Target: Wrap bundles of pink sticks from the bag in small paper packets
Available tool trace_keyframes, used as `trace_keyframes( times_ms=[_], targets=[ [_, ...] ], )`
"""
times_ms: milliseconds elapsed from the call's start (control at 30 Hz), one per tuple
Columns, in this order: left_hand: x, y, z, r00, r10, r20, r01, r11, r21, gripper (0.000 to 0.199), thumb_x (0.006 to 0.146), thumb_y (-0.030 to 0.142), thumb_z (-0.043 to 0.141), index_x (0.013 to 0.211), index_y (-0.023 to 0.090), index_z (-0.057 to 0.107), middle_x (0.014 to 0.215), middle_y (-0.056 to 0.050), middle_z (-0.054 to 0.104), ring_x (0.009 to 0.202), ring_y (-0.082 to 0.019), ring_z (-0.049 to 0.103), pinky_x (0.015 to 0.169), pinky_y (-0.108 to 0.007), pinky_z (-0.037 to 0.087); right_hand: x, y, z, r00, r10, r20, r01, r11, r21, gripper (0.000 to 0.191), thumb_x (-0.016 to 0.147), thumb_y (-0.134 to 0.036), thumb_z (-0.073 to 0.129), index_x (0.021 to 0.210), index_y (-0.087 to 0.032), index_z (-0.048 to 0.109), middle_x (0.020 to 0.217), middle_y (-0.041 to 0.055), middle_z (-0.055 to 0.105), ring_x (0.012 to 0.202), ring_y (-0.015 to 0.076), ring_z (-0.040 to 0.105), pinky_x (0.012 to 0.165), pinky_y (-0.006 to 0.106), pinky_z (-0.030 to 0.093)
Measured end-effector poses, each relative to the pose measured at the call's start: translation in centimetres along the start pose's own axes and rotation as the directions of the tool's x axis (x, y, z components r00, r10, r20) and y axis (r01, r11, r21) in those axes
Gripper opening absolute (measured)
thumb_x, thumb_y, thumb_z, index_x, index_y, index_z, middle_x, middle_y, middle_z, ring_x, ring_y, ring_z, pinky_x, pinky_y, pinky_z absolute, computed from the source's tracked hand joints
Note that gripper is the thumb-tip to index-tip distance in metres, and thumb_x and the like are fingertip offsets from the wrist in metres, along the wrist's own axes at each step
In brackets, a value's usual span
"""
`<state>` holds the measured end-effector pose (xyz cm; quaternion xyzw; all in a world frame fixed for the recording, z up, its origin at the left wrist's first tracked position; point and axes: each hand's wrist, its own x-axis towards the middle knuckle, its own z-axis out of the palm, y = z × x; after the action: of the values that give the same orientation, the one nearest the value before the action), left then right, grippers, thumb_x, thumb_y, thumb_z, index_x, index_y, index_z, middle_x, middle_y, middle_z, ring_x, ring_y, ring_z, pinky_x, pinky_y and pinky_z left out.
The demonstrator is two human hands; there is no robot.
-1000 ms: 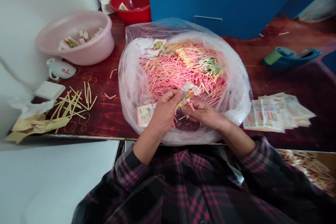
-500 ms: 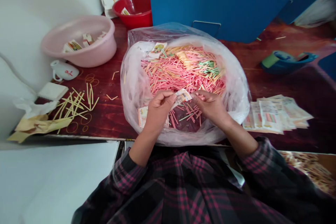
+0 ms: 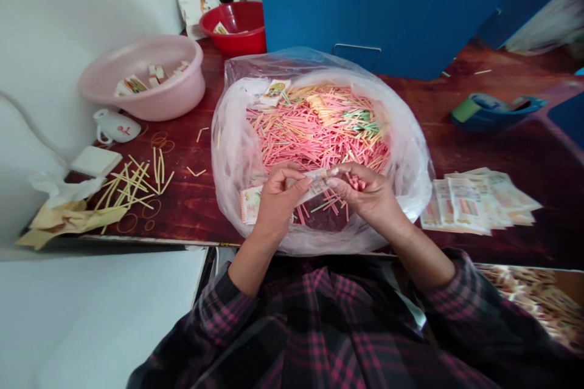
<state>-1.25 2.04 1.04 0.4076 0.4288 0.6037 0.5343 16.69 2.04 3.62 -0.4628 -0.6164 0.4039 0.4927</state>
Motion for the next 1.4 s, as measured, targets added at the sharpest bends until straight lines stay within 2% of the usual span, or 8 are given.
trace_keyframes(
  times_ms=[333,500,700,833,933,1100,1267,1400],
  targets=[
    [-0.7,1.5,0.1,0.932,0.276,0.233,-0.348,0.861,0.371,0.007,0.086,0.022,0.081,0.082,0.026,0.077,0.103,-0.004,0.068,0.105,-0.023,0.063,0.100,-0.036,0.048,-0.6,0.2,-0.2,0.974,-0.093,0.207,0.142,0.960,-0.239,0.057,0.095,-0.057,0.069,0.056,-0.022,0.045,0.056,-0.0048,0.041,0.055,0.0109,0.037,0.057,0.029,0.029],
    [-0.5,2.4,-0.2,0.911,0.270,0.310,-0.385,0.828,0.409,0.014,0.088,0.018,0.075,0.076,0.025,0.072,0.088,-0.003,0.068,0.089,-0.021,0.062,0.087,-0.033,0.047,-0.8,0.4,-0.5,0.966,0.016,0.259,0.030,0.984,-0.174,0.042,0.093,-0.056,0.071,0.069,-0.022,0.066,0.062,-0.0040,0.051,0.059,0.0121,0.043,0.059,0.028,0.034],
    [-0.5,1.6,-0.1,0.991,0.089,0.097,-0.110,0.967,0.231,0.013,0.083,0.026,0.082,0.075,0.023,0.072,0.083,0.001,0.066,0.082,-0.016,0.057,0.082,-0.029,0.045,-0.6,-0.5,-2.5,0.953,0.232,0.194,-0.270,0.941,0.202,0.036,0.088,-0.057,0.079,0.100,-0.024,0.080,0.058,-0.0060,0.053,0.049,0.0113,0.041,0.050,0.028,0.035],
    [-0.9,0.6,0.9,0.976,-0.190,0.103,0.205,0.965,-0.164,0.028,0.070,0.034,0.094,0.074,0.020,0.070,0.097,0.002,0.070,0.087,-0.013,0.061,0.085,-0.026,0.048,0.7,-2.1,-2.6,0.977,0.205,-0.066,-0.147,0.860,0.489,0.039,0.092,-0.063,0.073,0.082,-0.026,0.070,0.056,-0.0046,0.052,0.052,0.0141,0.052,0.052,0.030,0.044],
    [-1.2,0.2,1.7,0.948,-0.290,0.131,0.316,0.904,-0.287,0.035,0.065,0.035,0.099,0.072,0.020,0.068,0.095,0.003,0.070,0.087,-0.011,0.063,0.086,-0.026,0.050,1.4,-3.2,-1.3,0.969,0.104,-0.224,0.012,0.885,0.465,0.045,0.099,-0.068,0.060,0.079,-0.028,0.058,0.072,0.0020,0.064,0.079,0.0210,0.070,0.069,0.037,0.056],
    [-1.5,0.1,2.4,0.940,-0.315,0.132,0.341,0.878,-0.337,0.034,0.063,0.032,0.100,0.070,0.020,0.069,0.108,0.002,0.074,0.090,-0.012,0.067,0.089,-0.029,0.054,1.8,-3.6,1.7,0.944,-0.039,-0.328,0.134,0.954,0.270,0.053,0.103,-0.077,0.034,0.090,-0.029,0.052,0.094,0.0056,0.067,0.111,0.0250,0.073,0.084,0.041,0.060],
    [-1.7,-0.1,2.6,0.936,-0.320,0.147,0.352,0.869,-0.347,0.033,0.060,0.033,0.101,0.069,0.020,0.071,0.111,0.001,0.074,0.092,-0.013,0.068,0.090,-0.029,0.053,1.9,-3.0,3.9,0.915,-0.029,-0.402,0.123,0.970,0.211,0.056,0.108,-0.071,0.019,0.104,-0.029,0.056,0.099,0.0090,0.069,0.115,0.0278,0.073,0.096,0.049,0.059],
    [-2.0,-0.2,2.7,0.933,-0.331,0.139,0.359,0.865,-0.351,0.031,0.064,0.031,0.099,0.070,0.020,0.071,0.108,0.001,0.074,0.090,-0.012,0.067,0.092,-0.029,0.053,1.0,-2.9,4.7,0.899,-0.085,-0.430,0.200,0.953,0.228,0.038,0.109,-0.057,0.033,0.093,-0.031,0.056,0.092,0.0063,0.072,0.101,0.0267,0.076,0.107,0.052,0.055]
  ],
)
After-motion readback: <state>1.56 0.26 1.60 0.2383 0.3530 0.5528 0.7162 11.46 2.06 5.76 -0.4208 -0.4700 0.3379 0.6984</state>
